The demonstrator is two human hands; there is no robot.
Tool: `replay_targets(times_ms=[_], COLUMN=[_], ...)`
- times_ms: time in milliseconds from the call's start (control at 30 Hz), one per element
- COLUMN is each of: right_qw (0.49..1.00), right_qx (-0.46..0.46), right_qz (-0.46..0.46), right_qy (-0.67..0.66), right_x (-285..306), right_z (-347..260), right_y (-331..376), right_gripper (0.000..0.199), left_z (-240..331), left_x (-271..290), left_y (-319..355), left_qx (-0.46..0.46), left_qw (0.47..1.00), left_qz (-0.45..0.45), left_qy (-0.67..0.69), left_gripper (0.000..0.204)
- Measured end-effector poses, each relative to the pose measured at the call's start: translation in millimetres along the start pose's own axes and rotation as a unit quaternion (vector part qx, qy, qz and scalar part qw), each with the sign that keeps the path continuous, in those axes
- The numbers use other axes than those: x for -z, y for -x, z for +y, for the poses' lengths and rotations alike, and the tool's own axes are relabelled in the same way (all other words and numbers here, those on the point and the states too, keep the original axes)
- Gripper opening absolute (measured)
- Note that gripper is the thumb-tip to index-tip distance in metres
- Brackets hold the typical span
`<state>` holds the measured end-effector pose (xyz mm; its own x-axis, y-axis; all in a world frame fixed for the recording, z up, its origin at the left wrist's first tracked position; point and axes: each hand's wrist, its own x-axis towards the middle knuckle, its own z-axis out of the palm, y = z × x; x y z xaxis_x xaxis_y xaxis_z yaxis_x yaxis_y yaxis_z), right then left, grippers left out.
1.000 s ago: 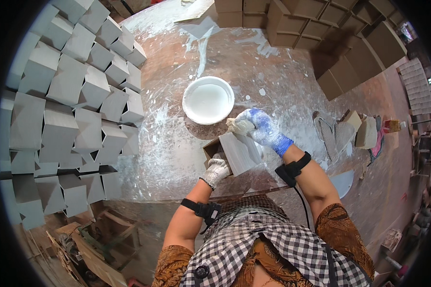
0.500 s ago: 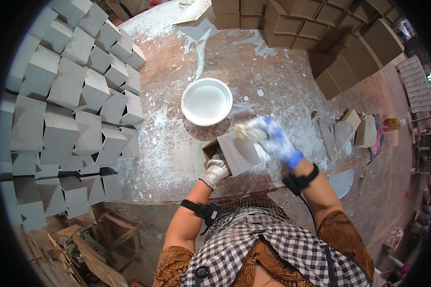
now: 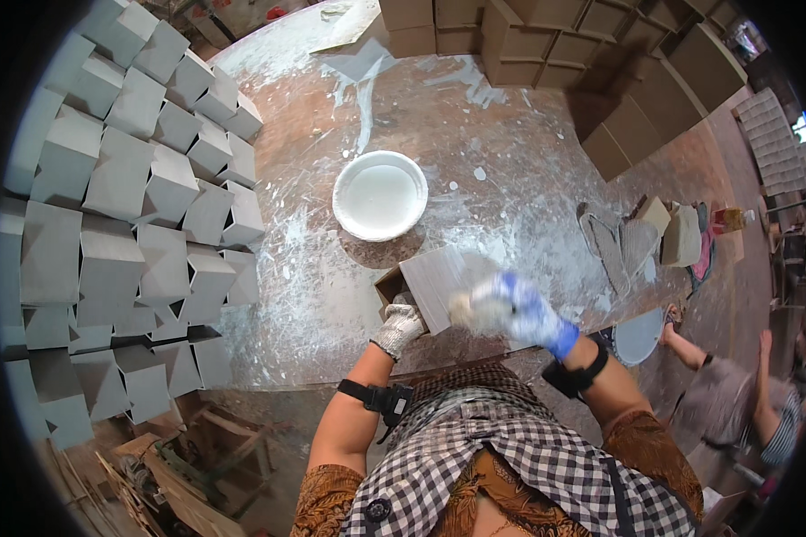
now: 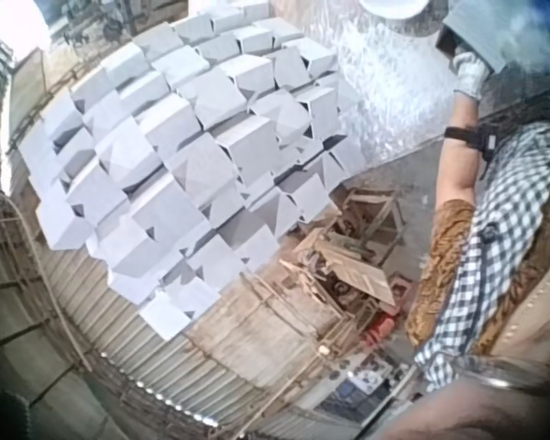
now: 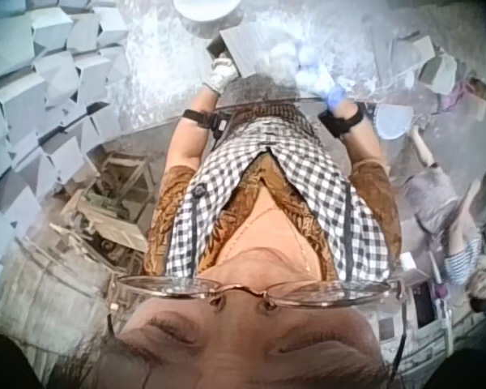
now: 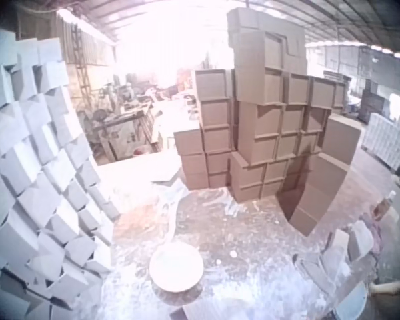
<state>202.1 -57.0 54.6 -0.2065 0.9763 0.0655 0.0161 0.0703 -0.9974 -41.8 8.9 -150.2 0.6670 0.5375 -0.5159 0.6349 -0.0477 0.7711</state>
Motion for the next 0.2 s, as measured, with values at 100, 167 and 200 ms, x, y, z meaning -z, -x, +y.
replay_targets(times_ms=[100, 167, 200], right_qw=[0.947, 0.956, 0.958], right_qx=[0.103, 0.065, 0.043], right_qz=[0.099, 0.072, 0.063], right_qy=[0.287, 0.277, 0.275], right_x=[10, 22, 28], right_z=[7, 22, 28], right_y=[-59, -78, -78], right_gripper=[0.023, 0.02, 0.018], left_z=[0, 23, 31], left_x=[3, 14, 12], left_y=[3, 2, -6], left_qx=[-0.009, -0.021, -0.033], left_qw=[1.0, 0.987, 0.986], left_qz=[0.015, -0.002, -0.013], left_qy=[-0.023, -0.159, -0.165], left_gripper=[0.05, 0.05, 0.05])
